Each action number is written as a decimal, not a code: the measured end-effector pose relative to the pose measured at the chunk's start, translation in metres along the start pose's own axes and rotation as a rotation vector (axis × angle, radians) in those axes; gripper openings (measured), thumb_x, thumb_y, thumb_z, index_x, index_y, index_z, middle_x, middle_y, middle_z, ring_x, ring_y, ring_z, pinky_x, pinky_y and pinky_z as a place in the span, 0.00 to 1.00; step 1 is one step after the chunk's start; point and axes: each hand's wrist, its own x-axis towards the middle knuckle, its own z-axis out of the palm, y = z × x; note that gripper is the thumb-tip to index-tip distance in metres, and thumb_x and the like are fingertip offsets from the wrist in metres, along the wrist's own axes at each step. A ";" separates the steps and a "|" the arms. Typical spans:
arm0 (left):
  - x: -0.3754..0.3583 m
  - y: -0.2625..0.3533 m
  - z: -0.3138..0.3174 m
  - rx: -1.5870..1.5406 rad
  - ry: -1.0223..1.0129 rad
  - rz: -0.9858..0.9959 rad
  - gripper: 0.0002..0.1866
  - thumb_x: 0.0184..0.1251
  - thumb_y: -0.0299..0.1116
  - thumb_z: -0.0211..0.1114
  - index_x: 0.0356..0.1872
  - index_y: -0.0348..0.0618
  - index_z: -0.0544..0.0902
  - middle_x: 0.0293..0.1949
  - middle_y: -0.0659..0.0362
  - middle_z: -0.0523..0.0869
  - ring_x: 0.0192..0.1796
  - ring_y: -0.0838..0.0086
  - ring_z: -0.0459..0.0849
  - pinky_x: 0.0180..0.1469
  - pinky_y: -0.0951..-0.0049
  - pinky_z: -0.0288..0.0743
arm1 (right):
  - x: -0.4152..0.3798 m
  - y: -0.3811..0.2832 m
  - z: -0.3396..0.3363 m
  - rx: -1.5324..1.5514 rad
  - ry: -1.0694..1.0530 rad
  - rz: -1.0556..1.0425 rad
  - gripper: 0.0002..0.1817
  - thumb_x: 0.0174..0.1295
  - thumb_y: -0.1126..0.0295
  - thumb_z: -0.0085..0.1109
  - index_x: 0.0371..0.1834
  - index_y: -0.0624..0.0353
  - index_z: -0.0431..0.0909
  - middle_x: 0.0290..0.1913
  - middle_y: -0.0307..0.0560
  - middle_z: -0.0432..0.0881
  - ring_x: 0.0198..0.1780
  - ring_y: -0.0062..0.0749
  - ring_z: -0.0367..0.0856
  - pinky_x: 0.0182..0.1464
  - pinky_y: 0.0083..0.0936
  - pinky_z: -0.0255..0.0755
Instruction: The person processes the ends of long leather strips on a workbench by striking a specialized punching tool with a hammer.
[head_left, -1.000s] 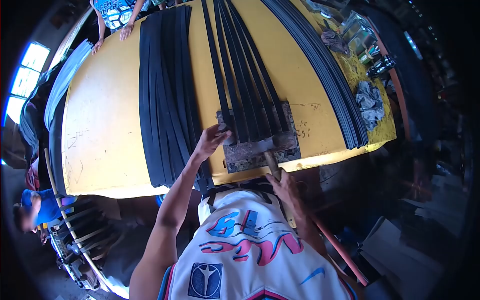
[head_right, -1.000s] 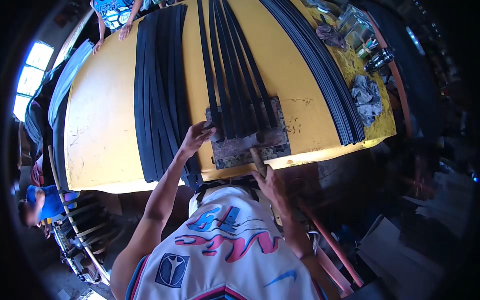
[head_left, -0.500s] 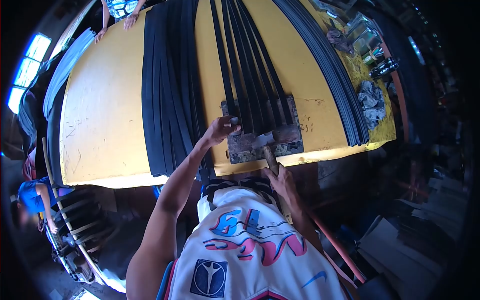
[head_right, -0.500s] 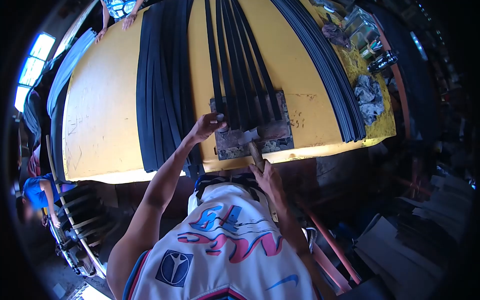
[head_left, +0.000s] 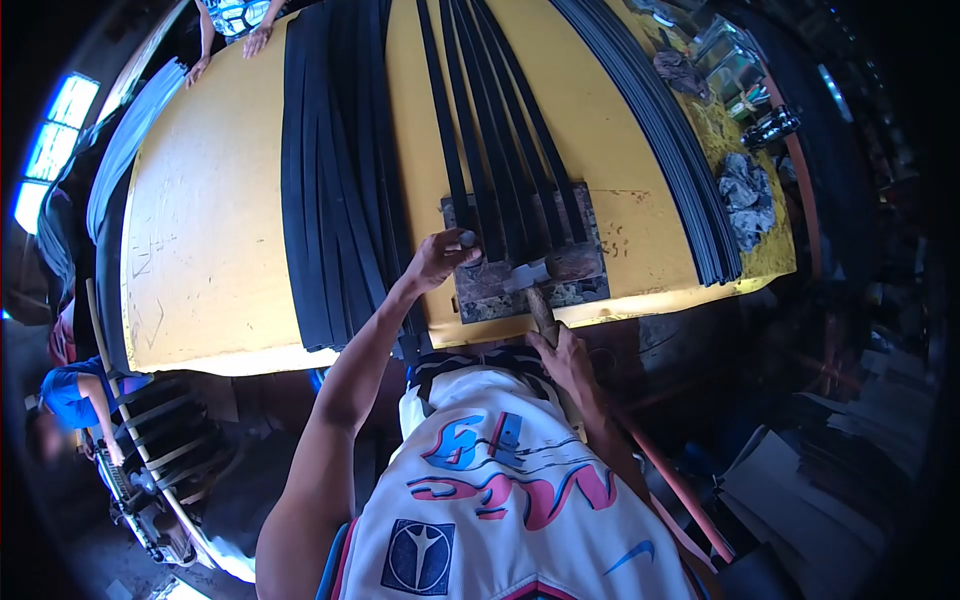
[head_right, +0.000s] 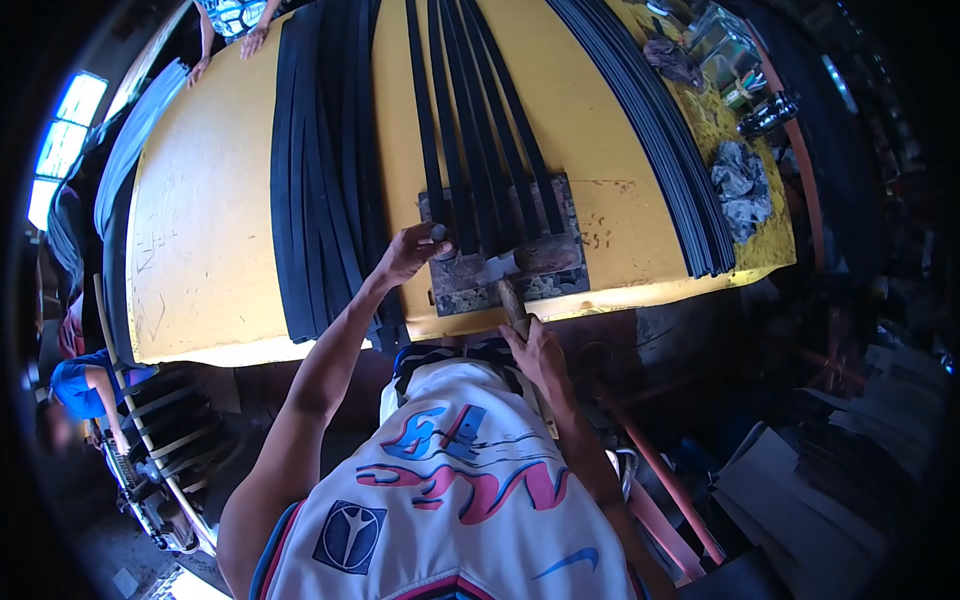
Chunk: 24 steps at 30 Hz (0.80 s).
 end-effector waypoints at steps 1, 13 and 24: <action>-0.001 0.000 0.001 -0.029 0.003 0.006 0.16 0.66 0.38 0.71 0.48 0.38 0.83 0.42 0.57 0.89 0.48 0.71 0.87 0.54 0.70 0.78 | 0.000 0.000 0.000 -0.003 0.000 -0.009 0.34 0.65 0.42 0.57 0.47 0.70 0.73 0.38 0.77 0.81 0.45 0.71 0.82 0.45 0.53 0.77; -0.008 0.000 0.003 -0.069 -0.016 -0.013 0.19 0.66 0.35 0.72 0.53 0.39 0.82 0.48 0.57 0.89 0.58 0.69 0.84 0.62 0.69 0.75 | 0.008 0.005 -0.003 -0.013 -0.056 -0.126 0.35 0.66 0.52 0.59 0.64 0.74 0.64 0.45 0.75 0.81 0.49 0.68 0.81 0.51 0.49 0.77; -0.013 0.000 0.006 -0.052 -0.017 0.044 0.18 0.66 0.35 0.72 0.53 0.39 0.82 0.46 0.59 0.89 0.54 0.73 0.85 0.59 0.71 0.76 | 0.001 -0.006 -0.003 -0.128 -0.019 -0.086 0.34 0.67 0.52 0.57 0.64 0.71 0.65 0.46 0.76 0.81 0.50 0.68 0.81 0.51 0.50 0.77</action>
